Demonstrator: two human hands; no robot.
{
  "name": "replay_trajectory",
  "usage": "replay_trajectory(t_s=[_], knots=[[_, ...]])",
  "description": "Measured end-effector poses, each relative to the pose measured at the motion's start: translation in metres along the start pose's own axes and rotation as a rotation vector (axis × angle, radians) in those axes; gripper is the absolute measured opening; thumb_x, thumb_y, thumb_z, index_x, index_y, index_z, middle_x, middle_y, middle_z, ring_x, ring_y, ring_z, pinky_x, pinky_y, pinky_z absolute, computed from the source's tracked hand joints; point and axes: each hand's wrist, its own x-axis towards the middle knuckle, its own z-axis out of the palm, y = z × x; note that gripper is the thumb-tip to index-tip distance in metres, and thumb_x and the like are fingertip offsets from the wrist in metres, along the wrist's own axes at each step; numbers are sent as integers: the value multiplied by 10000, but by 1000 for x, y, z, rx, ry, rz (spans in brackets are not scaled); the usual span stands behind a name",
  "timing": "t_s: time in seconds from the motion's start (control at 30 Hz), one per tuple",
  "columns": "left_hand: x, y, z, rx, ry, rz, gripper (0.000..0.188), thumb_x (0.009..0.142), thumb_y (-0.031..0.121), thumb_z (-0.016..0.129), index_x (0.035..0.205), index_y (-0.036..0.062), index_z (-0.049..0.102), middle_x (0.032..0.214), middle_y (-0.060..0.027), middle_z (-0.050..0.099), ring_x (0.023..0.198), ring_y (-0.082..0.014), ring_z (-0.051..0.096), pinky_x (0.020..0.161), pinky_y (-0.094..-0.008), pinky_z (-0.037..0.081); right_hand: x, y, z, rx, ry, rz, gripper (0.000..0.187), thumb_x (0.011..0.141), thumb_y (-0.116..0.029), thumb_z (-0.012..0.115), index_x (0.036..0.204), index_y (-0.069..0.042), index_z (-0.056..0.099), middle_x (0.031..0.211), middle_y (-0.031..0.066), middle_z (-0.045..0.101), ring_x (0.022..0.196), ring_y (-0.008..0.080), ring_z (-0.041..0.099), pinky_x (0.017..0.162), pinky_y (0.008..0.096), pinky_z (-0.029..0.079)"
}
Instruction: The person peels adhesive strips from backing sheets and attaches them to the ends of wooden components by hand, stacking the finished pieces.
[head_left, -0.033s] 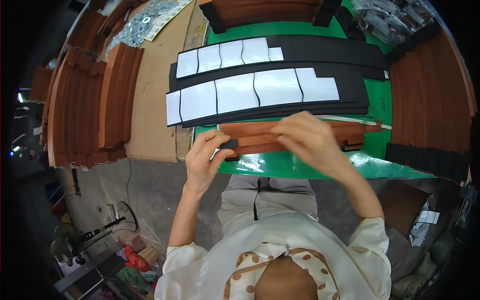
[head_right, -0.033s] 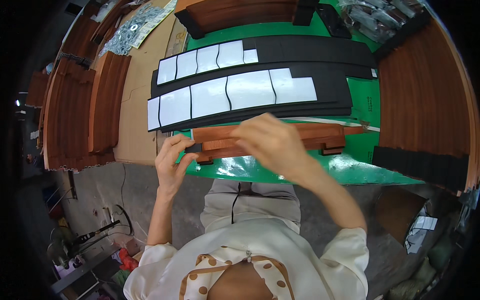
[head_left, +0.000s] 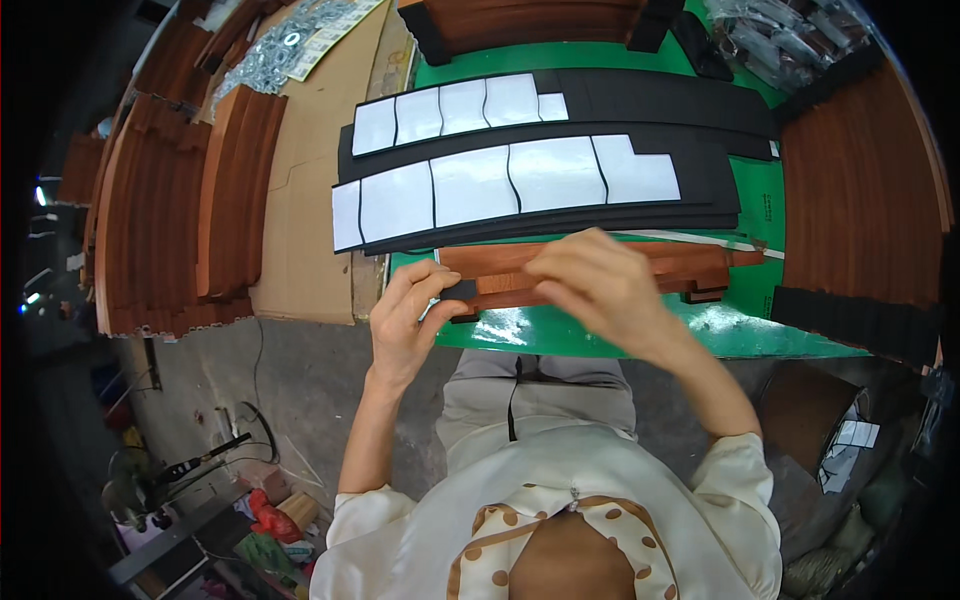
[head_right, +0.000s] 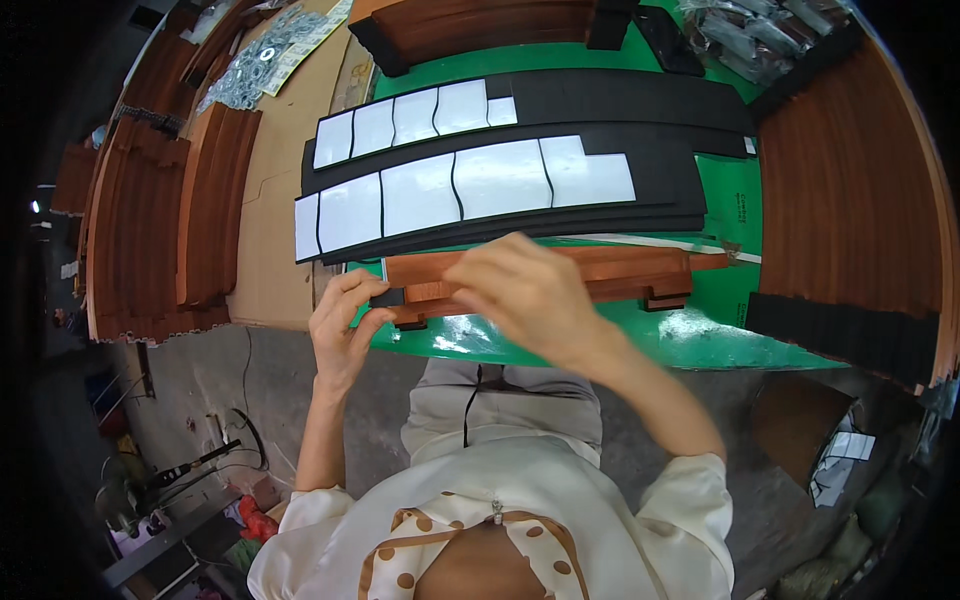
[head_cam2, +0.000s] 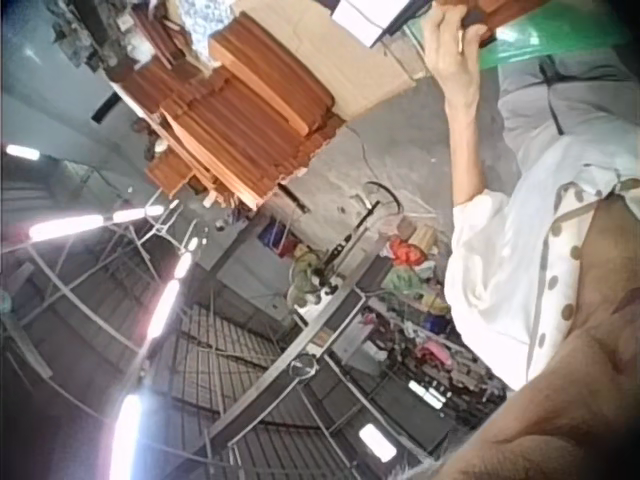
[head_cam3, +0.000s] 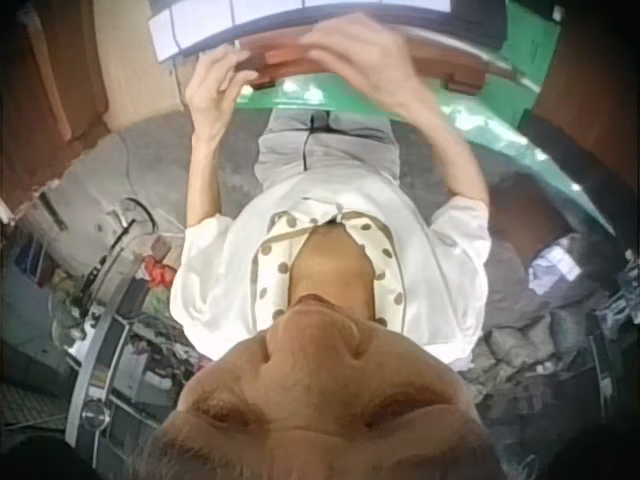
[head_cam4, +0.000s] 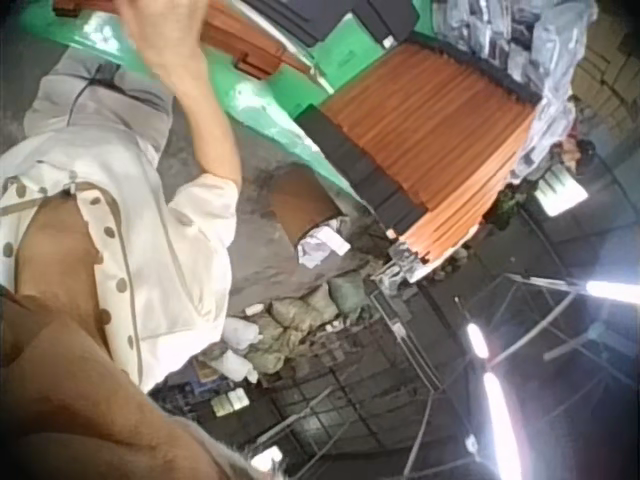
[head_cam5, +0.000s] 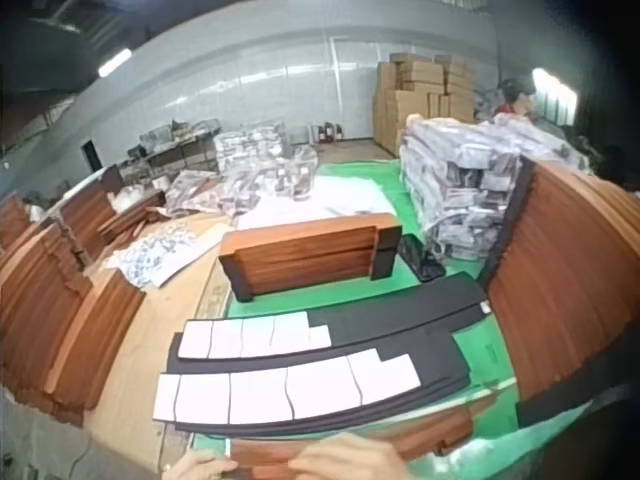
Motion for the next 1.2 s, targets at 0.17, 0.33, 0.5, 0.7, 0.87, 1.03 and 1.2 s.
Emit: replay_trajectory(t_s=[0.17,0.33,0.5,0.7,0.87,1.03,1.2], knots=[[-4,-8,-2,-92,28,-30,305,708,44,748,992,9,641,982,-116,618,858,-237,618,718,-306,501,11,-13,42,2,54,5,283,673,-164,743,926,-82,645,915,27,618,814,214,576,664,311,496],[-6,-12,-2,-140,21,-52,282,732,9,727,998,1,635,980,-119,616,850,-222,621,715,-298,499,13,-14,55,-21,56,37,249,666,-130,741,890,-70,649,873,35,618,768,208,577,618,309,494],[-8,-10,1,-174,27,-106,259,743,26,728,978,-20,630,970,-123,619,832,-222,614,728,-296,496,16,-16,59,-34,93,24,202,656,-80,725,843,-55,652,828,41,621,724,201,591,561,297,494],[-11,-10,2,-180,37,-97,268,737,23,730,982,-15,628,956,-126,623,822,-226,617,707,-296,500,17,-15,61,-60,121,-40,204,630,-50,721,822,-48,652,804,44,623,712,198,609,551,289,501],[-13,-11,3,-190,60,-91,267,737,33,732,981,-10,633,953,-122,628,816,-221,619,700,-296,503,17,-16,61,-46,96,-34,262,597,-26,749,839,-23,648,795,70,632,702,210,613,577,297,503],[-15,-12,6,-189,78,-67,268,734,37,735,978,-9,634,949,-116,632,811,-215,621,696,-295,505,15,-12,65,-97,139,-103,219,606,-43,739,803,-46,641,788,44,614,702,202,613,545,294,505],[-16,-13,6,-180,97,-54,265,733,22,730,979,-8,634,947,-116,634,809,-214,622,696,-293,504,15,-12,66,-101,131,-106,229,606,-49,749,806,-43,638,785,47,616,702,206,614,550,299,506]])
